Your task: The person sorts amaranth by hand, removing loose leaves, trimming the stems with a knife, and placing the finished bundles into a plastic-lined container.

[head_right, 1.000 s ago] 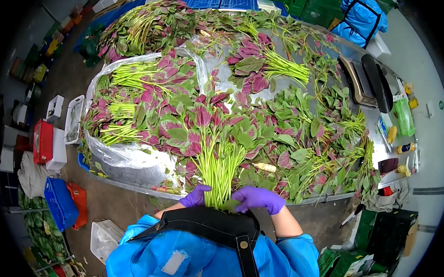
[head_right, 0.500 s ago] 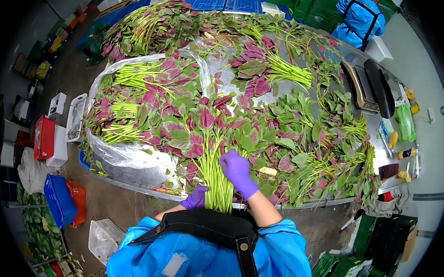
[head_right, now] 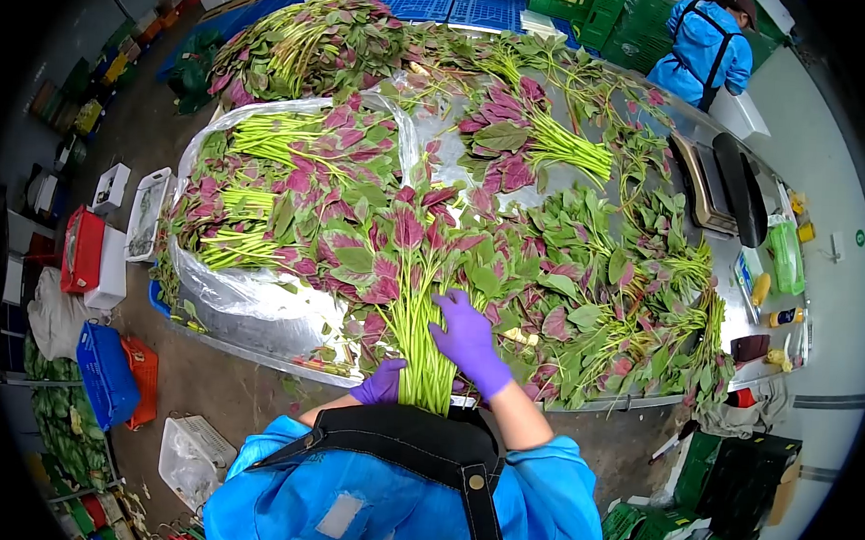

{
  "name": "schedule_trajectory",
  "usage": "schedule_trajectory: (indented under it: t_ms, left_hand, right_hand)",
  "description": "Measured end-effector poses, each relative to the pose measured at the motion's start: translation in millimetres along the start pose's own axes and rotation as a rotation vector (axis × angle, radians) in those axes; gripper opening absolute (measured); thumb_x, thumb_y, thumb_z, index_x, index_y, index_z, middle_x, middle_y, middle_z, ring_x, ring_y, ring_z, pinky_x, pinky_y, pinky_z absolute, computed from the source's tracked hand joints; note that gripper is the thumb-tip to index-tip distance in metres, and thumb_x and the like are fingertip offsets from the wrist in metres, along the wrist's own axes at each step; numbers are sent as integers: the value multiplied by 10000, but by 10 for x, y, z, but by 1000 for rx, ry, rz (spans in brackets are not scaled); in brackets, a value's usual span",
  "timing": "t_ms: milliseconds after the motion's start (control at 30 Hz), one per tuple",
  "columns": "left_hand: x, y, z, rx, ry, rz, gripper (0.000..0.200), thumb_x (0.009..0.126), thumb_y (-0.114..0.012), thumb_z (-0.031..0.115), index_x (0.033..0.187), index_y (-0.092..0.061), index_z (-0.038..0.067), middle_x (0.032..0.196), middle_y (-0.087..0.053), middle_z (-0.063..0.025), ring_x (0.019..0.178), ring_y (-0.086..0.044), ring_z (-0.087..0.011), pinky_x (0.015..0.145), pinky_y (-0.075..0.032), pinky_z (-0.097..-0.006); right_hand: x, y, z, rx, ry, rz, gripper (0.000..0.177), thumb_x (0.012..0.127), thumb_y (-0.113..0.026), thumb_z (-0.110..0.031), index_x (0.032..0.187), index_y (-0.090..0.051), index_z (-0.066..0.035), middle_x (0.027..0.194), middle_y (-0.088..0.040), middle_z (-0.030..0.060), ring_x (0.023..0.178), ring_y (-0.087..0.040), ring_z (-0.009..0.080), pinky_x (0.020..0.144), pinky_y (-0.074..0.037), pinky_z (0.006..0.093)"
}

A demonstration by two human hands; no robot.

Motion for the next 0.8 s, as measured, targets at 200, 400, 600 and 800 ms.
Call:
schedule_trajectory:
  t_ms: [200,400,600,800]
  left_hand:
    - [-233,491,124,132,-186,326,659,797,-515,305,1336,-275,11,1296,-406,-213,1177,-432,-338,1017,-316,-466]
    - [-96,519,80,-2,-135,105,620,835,-484,273,1330,-252,-18,1296,-393,-231,1171,-434,-354,1011,-322,-468]
    - [-74,188,10,-24,-72,63,693,804,-491,277,1360,-197,-16,1322,-357,-246,1196,-409,-354,1017,-315,-449]
    - [-34,25,38,38,-66,55,636,807,-513,188,1350,-243,0,1282,-416,-223,1153,-463,-322,961,-391,-433]
  right_hand:
    - [15,-171,434,-121,-258,62,345,705,-663,-273,991,-597,-92,1094,-524,124,858,-591,297,711,-471,377]
    - [-14,87,227,101,-48,383,179,724,-670,-180,840,-603,-62,1036,-563,116,729,-599,257,641,-466,330]
    - [-1186,-354,107,857,-159,-1192,156,752,-673,-159,854,-598,-67,798,-620,87,669,-559,148,586,-445,280]
    - [-352,287,269,246,-207,-110,281,732,-676,-221,960,-597,-78,821,-609,79,671,-607,224,661,-488,328]
Point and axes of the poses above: each hand's wrist, its own x-axis towards the middle knuckle, its own y-axis out of the back of the hand, z = x × y, the point moved 9 cm from there along x, towards the middle knuckle
